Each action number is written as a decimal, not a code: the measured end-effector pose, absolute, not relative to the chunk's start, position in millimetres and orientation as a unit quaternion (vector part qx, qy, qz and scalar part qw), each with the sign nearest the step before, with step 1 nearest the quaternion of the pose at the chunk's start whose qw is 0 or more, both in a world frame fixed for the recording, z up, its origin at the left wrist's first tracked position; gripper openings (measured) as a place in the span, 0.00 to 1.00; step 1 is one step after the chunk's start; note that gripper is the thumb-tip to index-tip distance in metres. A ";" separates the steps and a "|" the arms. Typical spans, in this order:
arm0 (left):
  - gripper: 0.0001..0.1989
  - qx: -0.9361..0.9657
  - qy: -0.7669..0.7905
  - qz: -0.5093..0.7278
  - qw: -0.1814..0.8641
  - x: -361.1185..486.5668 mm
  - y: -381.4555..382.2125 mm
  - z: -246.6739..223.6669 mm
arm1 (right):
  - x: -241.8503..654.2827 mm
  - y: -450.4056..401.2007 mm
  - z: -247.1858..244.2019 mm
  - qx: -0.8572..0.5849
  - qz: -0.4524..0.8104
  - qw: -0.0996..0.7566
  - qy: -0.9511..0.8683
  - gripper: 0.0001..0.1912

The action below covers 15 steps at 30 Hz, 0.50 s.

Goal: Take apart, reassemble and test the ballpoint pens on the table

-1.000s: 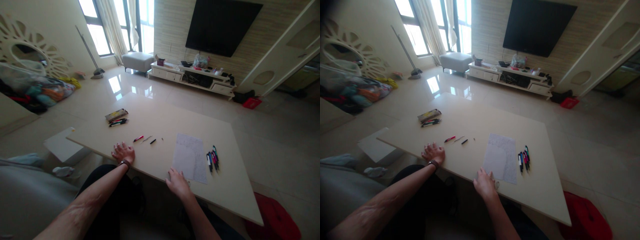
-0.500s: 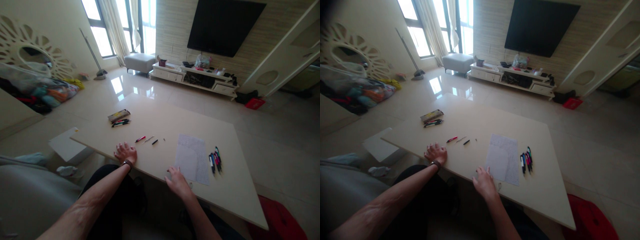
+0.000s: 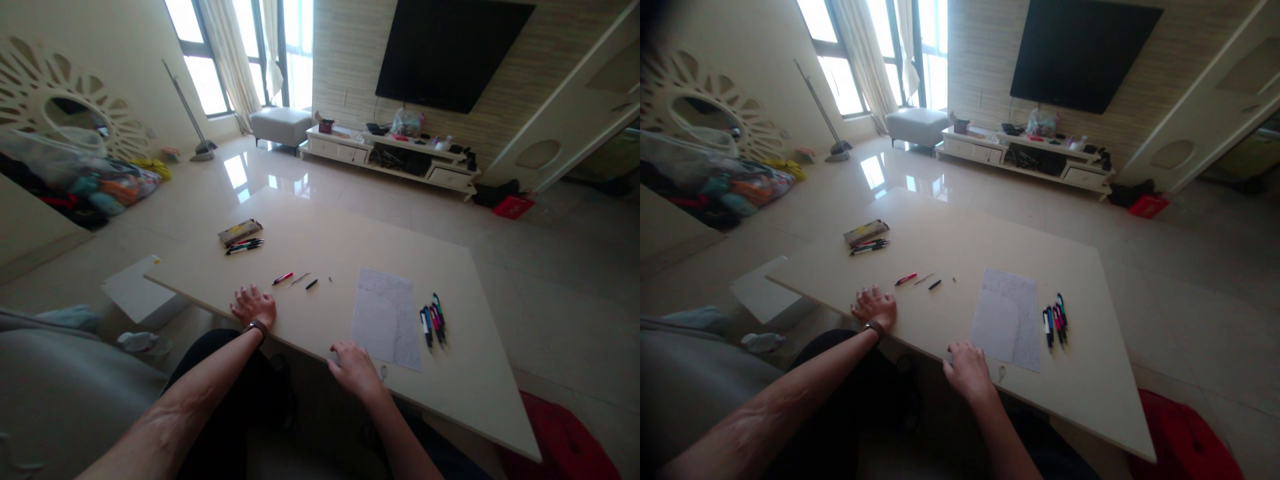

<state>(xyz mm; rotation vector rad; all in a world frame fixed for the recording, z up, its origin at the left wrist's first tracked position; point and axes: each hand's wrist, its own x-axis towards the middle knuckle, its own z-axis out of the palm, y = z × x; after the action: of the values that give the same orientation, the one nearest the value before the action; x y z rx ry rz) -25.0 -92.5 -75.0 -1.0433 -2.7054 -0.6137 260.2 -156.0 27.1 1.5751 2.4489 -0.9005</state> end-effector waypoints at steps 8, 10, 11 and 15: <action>0.26 -0.355 -0.907 -0.211 0.079 -24.7 -93.8 -73.3 | 261.6 -156.4 21.6 0.509 -0.280 0.061 0.812 0.16; 0.26 -0.356 -0.908 -0.209 0.076 -24.9 -93.8 -72.8 | 261.6 -156.0 22.7 0.507 -0.278 0.063 0.814 0.16; 0.26 -0.357 -0.908 -0.208 0.074 -25.1 -93.8 -72.4 | 261.5 -155.8 23.8 0.505 -0.278 0.064 0.815 0.16; 0.26 -0.357 -0.908 -0.207 0.070 -25.2 -94.3 -71.0 | 260.8 -155.9 28.2 0.501 -0.273 0.068 0.818 0.15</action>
<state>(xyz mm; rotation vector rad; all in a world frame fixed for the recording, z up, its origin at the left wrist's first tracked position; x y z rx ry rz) -25.2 -94.3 -71.0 -1.0737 -2.7327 -0.6216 260.8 -155.9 28.2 1.5106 2.4658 -0.8224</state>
